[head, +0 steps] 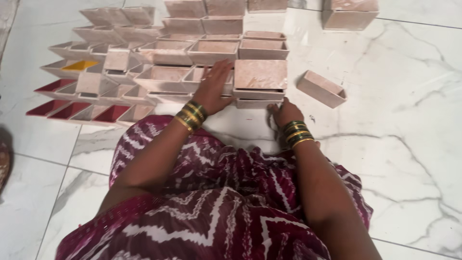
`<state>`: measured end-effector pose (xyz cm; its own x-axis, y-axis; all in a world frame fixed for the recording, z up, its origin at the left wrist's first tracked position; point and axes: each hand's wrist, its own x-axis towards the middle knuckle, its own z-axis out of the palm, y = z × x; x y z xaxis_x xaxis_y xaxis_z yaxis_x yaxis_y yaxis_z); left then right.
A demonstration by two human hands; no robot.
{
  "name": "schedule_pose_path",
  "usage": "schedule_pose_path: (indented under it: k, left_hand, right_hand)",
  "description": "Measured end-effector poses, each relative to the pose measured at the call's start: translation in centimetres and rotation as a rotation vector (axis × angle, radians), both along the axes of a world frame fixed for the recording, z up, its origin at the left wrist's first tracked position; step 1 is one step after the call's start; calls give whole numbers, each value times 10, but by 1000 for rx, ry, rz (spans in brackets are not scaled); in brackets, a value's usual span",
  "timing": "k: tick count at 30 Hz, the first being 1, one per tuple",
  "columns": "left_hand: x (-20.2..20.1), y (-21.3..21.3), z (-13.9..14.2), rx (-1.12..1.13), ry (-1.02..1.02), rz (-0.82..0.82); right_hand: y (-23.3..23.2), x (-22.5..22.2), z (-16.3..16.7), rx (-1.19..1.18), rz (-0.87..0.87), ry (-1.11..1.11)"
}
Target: The person sits on the floor and assembles small decorative paper boxes, fitting lids onto red-interior box bases and pressing them closed. They periodically wipe the box surfaces with a cloth and place finished boxes into rows with others.
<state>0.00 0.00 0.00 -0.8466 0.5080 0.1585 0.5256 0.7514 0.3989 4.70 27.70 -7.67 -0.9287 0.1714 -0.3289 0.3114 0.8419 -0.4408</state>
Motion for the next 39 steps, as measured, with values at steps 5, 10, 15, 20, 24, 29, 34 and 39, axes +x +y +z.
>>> schedule_pose_path:
  k: [5, 10, 15, 20, 24, 29, 34, 39]
  left_hand:
    - [-38, 22, -9, -51, -1, -156]
    - [-55, 26, -7, -27, -136, -143]
    - [-54, 22, -20, 87, -29, -204]
    - [-53, 17, -28, 156, -45, -206]
    - [-52, 19, -22, 162, -30, -222]
    - [-41, 23, 1, -118, -51, -139]
    - [-28, 43, 12, -74, 180, -186]
    - [-31, 74, 5, -150, 196, -187]
  right_hand:
    - [2, 4, 3, 36, 21, -1]
    - [1, 4, 7, 66, 9, 5]
    - [0, 5, 4, 52, -34, -21]
    - [-2, 7, 6, 59, -36, -9]
    - [-4, 7, 6, 64, -47, -23]
    - [-6, 7, 6, 60, -40, 5]
    - [-6, 6, 4, 50, -43, 19]
    - [-5, 6, 0, 49, -49, 14]
